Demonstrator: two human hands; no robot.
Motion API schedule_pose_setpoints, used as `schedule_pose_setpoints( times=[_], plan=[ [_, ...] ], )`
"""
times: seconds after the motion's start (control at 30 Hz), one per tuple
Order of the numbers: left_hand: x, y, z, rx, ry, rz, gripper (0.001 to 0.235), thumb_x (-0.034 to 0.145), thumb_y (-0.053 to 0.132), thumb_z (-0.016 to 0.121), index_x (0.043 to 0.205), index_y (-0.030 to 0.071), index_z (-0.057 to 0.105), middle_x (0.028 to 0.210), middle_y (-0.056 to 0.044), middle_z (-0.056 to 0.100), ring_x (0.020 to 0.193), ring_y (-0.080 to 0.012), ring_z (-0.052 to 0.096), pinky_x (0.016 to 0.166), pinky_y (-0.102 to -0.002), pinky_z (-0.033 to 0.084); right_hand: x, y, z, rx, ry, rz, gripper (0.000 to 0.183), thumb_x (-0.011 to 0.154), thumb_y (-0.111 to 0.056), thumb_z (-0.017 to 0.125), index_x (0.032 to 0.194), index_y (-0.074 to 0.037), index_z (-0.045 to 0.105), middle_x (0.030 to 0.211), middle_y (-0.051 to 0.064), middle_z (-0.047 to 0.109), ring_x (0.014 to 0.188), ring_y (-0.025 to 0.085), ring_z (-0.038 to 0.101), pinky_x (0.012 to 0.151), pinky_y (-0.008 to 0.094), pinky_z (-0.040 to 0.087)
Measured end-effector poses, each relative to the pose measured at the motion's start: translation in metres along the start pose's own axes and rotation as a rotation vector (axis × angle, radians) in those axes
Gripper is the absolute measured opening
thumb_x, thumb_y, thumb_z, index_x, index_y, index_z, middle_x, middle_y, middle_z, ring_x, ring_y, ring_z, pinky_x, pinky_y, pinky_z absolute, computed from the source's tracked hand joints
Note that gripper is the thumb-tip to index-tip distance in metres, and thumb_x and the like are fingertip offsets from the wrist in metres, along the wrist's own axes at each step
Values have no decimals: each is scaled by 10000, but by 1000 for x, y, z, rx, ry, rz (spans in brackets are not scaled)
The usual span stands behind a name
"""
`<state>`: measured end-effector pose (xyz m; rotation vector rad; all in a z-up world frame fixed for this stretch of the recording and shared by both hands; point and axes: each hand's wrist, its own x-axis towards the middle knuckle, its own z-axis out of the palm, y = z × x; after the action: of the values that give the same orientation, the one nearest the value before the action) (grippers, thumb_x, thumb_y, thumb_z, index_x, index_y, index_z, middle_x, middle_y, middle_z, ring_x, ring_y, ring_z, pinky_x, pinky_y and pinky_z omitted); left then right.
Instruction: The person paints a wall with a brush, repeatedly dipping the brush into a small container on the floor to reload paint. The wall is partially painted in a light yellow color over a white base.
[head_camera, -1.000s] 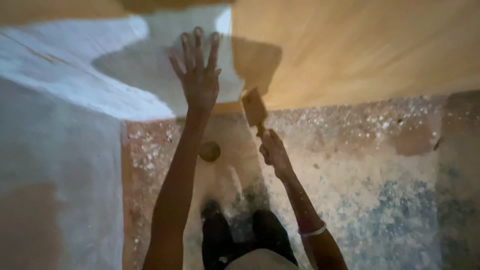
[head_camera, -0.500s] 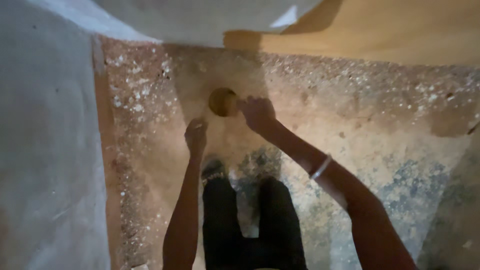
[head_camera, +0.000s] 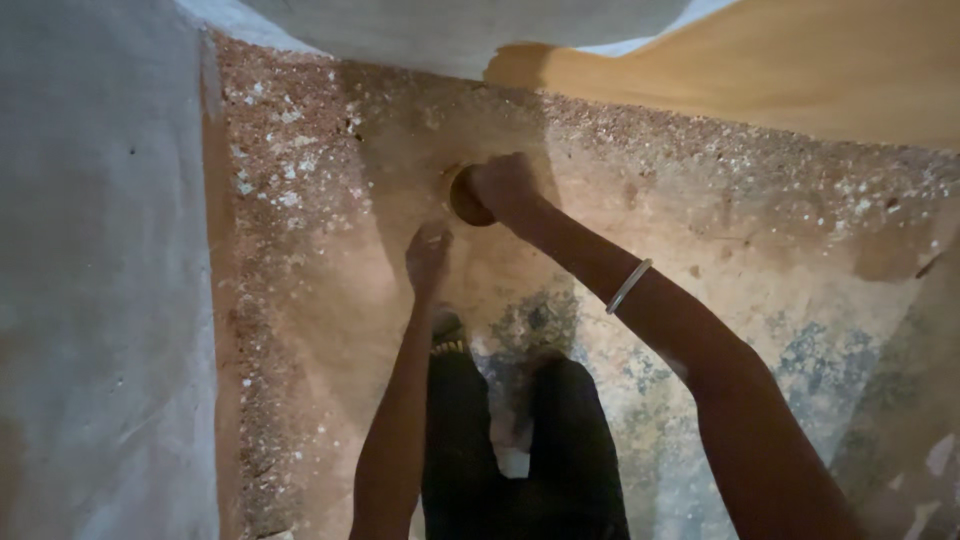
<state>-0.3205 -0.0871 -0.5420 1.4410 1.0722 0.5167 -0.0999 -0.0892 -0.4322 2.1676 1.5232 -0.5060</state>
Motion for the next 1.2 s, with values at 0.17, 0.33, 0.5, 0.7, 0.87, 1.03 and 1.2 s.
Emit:
schedule_pose_setpoints(
  times=[0.17, 0.33, 0.5, 0.7, 0.87, 1.03, 1.2],
  plan=[
    [-7, -21, 10, -3, -11, -34, 199, 961, 192, 720, 1130, 89, 729, 1112, -54, 756, 948, -174, 740, 805, -319, 611, -7, 0, -1, -93, -45, -80, 116, 762, -305, 782, 803, -197, 779, 854, 59, 761, 868, 270, 724, 738, 442, 529],
    [-5, -25, 15, -399, -11, 102, 176, 981, 126, 710, 1144, 65, 730, 1129, -66, 738, 960, -138, 692, 804, -279, 579, -28, 10, -13, 39, 85, -52, 55, 815, -250, 757, 822, -203, 785, 866, 69, 763, 821, 273, 739, 668, 453, 544],
    [-2, -16, 13, -10, 14, 0, 175, 953, 139, 707, 1110, 70, 742, 1080, -68, 775, 959, -167, 741, 830, -315, 627, -22, 7, -5, 48, 14, -47, 77, 795, -271, 763, 821, -202, 784, 850, 72, 758, 842, 265, 730, 728, 438, 537],
    [-4, -2, 9, -12, -7, 2, 157, 975, 164, 690, 1102, 80, 727, 1076, -74, 768, 961, -175, 742, 822, -320, 624, -18, 1, 20, 30, 293, 36, 34, 779, -196, 740, 769, -175, 766, 785, 69, 735, 742, 260, 727, 629, 431, 538],
    [-6, -10, 0, 46, 7, 237, 111, 968, 155, 686, 1041, 80, 723, 1076, -90, 769, 979, -231, 743, 860, -355, 590, -22, -4, 23, -4, 150, -38, 57, 764, -198, 757, 792, -148, 758, 753, 69, 717, 757, 274, 725, 623, 428, 546],
    [4, 8, 16, 120, 96, 138, 105, 936, 179, 711, 984, 92, 745, 1058, -88, 764, 975, -256, 724, 850, -366, 569, -43, 19, 5, 328, 193, 12, 75, 892, -208, 710, 891, -199, 785, 922, 106, 750, 857, 305, 727, 697, 467, 552],
    [4, 24, 23, 273, 126, 38, 99, 897, 185, 725, 953, 127, 783, 1030, -52, 780, 946, -243, 729, 832, -371, 564, -92, 35, 11, 204, 239, -18, 302, 862, -188, 662, 1159, -166, 716, 933, 132, 692, 743, 310, 699, 643, 475, 529]
  ],
)
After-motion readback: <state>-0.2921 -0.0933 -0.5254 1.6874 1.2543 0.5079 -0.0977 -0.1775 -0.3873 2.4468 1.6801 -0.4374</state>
